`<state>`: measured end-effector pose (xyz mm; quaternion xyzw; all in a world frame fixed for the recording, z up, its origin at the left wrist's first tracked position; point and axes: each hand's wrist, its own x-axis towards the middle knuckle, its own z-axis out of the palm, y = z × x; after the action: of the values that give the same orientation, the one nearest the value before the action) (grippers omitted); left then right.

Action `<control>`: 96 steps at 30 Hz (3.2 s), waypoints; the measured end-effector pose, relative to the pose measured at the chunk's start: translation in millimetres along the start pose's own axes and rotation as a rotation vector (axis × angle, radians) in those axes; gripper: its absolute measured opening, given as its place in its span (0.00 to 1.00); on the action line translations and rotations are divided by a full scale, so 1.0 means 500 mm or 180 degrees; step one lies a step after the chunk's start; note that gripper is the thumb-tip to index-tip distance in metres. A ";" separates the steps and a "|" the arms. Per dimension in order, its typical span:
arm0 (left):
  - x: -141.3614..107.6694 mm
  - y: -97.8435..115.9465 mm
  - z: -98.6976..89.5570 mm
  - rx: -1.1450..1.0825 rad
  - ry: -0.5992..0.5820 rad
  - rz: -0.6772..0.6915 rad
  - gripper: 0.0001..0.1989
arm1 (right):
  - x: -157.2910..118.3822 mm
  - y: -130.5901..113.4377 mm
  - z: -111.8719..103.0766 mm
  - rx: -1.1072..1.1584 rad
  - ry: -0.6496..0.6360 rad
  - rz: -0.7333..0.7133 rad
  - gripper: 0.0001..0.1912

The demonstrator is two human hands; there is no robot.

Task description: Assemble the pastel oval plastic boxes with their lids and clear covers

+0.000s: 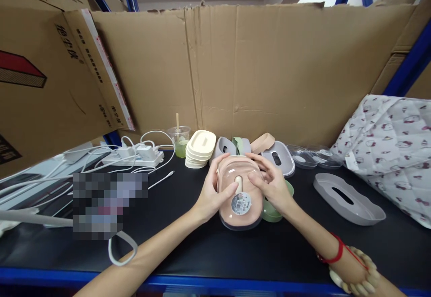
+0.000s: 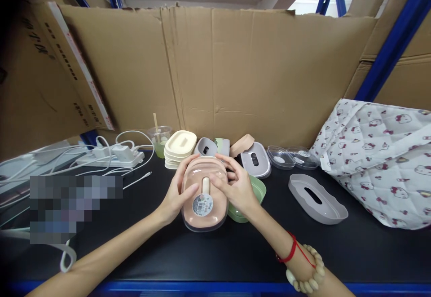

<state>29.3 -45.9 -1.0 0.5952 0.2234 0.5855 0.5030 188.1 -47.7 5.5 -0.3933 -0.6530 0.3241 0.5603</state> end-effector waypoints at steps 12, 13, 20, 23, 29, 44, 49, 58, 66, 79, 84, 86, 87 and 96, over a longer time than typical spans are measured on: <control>-0.001 -0.030 0.003 -0.0091 0.0841 -0.0578 0.18 | -0.028 0.005 0.026 -0.1986 0.0005 -0.1194 0.34; 0.000 -0.030 0.002 -0.0151 0.0863 -0.0667 0.18 | -0.027 0.007 0.026 -0.1917 0.0056 -0.1185 0.33; 0.012 -0.018 0.005 -0.0484 0.0910 -0.1285 0.16 | -0.018 0.014 0.013 -0.1608 0.0127 -0.0787 0.33; 0.016 -0.018 0.005 -0.0538 0.0990 -0.1367 0.16 | -0.012 0.017 0.003 -0.1490 0.0199 -0.0811 0.33; 0.012 -0.021 0.008 -0.0690 0.0787 -0.1345 0.16 | -0.007 0.015 -0.006 -0.1505 0.0076 -0.0785 0.32; 0.012 -0.023 -0.003 -0.0557 0.0709 -0.0902 0.39 | -0.010 0.010 0.016 -0.0901 -0.0072 -0.0203 0.42; 0.025 -0.002 -0.010 -0.0898 0.0652 -0.0862 0.39 | 0.004 -0.007 0.004 0.0125 0.0045 0.0853 0.49; 0.067 0.028 -0.060 -0.0018 0.0563 -0.0643 0.34 | -0.008 -0.005 0.019 0.0315 -0.0730 0.0893 0.47; 0.085 0.118 -0.158 0.1176 0.0201 -0.2058 0.22 | -0.006 0.017 -0.011 -0.2460 -0.0454 -0.0903 0.13; 0.092 0.097 -0.222 0.3342 0.0124 -0.2222 0.15 | -0.015 -0.005 -0.003 -0.2763 -0.2292 -0.0167 0.20; 0.090 0.088 -0.211 0.3783 -0.0148 -0.2261 0.12 | -0.012 0.000 -0.005 -0.2756 -0.2318 -0.0145 0.18; 0.084 0.089 -0.192 0.4163 -0.0143 -0.2205 0.12 | -0.012 0.001 -0.004 -0.2726 -0.2342 -0.0144 0.17; 0.080 0.091 -0.182 0.4429 -0.0082 -0.2146 0.13 | -0.012 0.001 -0.004 -0.2706 -0.2346 -0.0154 0.16; 0.067 0.060 -0.111 0.4727 0.0492 -0.0254 0.07 | -0.013 -0.006 -0.009 -0.2863 -0.2145 0.0051 0.18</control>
<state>-24.4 -10.5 30.0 0.7268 0.6162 0.3021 -0.0276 192.6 -55.0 5.5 -0.4731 -0.8668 0.1257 0.0953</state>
